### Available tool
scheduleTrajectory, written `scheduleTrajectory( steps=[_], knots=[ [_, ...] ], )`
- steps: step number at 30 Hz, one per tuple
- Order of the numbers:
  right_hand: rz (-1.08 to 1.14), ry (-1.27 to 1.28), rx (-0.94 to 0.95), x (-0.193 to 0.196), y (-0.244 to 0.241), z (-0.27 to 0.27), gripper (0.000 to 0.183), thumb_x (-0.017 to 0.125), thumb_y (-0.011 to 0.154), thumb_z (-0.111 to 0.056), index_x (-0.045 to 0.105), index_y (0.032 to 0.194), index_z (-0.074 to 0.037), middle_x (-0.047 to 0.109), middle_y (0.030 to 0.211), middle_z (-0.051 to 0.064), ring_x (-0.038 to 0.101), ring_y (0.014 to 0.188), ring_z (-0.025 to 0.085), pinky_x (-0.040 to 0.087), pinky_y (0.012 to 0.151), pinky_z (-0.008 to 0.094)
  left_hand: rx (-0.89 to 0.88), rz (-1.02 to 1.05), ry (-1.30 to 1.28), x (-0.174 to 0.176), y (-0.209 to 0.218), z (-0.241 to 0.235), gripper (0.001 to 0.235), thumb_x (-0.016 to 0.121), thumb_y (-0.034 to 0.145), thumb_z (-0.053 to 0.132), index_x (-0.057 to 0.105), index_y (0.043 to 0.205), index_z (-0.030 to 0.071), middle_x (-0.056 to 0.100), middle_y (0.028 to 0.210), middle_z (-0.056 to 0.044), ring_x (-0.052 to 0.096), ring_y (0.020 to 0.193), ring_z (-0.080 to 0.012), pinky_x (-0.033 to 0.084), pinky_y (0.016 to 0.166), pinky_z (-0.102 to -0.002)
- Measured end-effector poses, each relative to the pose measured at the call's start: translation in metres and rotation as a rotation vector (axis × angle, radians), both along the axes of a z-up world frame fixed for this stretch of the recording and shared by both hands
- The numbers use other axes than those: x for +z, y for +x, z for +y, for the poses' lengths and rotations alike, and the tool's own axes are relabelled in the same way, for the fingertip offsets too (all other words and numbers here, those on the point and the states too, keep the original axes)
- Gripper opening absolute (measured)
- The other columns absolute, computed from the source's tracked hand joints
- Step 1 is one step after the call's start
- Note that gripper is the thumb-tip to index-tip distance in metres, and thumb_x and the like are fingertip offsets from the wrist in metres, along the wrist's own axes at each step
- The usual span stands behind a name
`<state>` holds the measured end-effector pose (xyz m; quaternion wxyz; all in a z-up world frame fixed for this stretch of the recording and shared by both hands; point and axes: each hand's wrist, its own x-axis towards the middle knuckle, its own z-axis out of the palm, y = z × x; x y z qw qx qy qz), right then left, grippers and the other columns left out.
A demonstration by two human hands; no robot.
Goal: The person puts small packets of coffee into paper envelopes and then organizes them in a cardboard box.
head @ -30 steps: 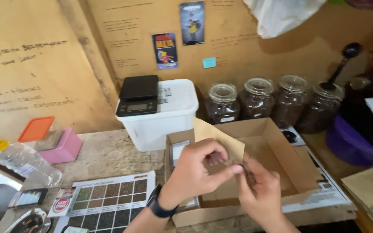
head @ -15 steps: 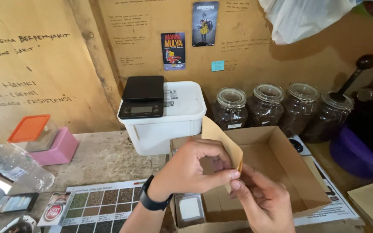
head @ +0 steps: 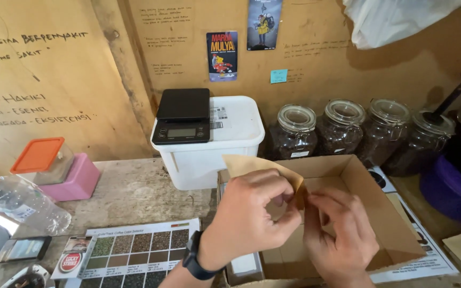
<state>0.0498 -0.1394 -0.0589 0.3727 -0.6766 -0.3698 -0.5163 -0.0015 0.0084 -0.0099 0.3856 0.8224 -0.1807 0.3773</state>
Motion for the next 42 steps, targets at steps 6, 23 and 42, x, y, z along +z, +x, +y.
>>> scheduleTrajectory(
  steps=[6,23,42],
  knots=[
    [0.119,-0.043,0.092,0.008,-0.005,0.002,0.014,0.065,0.096,0.007,0.074,0.102,-0.002,0.071,0.086,0.000,0.046,0.059,0.014,0.047,0.062,0.027,0.178,-0.158,0.062,-0.014,0.004,-0.011,0.007,0.064,0.075,0.012,0.059,0.079,0.010,0.059,0.077,-0.001,0.060,0.076,-0.0239,0.049,0.059,-0.035],
    [0.358,0.084,0.079,-0.016,-0.003,-0.009,0.016,0.060,0.097,0.006,0.068,0.086,-0.003,0.062,0.054,0.002,0.057,0.044,0.009,0.043,0.047,0.023,-0.342,0.229,-0.786,-0.015,0.015,-0.011,0.053,0.058,0.096,0.034,0.035,0.139,0.013,0.049,0.122,-0.010,0.058,0.114,-0.0204,0.058,0.096,-0.043],
    [0.030,-0.251,0.088,-0.083,0.022,0.003,0.021,0.046,0.075,0.014,0.043,0.068,-0.005,0.026,0.059,0.005,0.023,0.050,0.023,0.023,0.042,0.036,-0.690,0.315,-1.450,-0.024,0.029,-0.015,0.076,0.064,0.083,0.019,0.039,0.155,0.019,0.061,0.127,-0.024,0.066,0.096,-0.0311,0.059,0.082,-0.051]
  ],
)
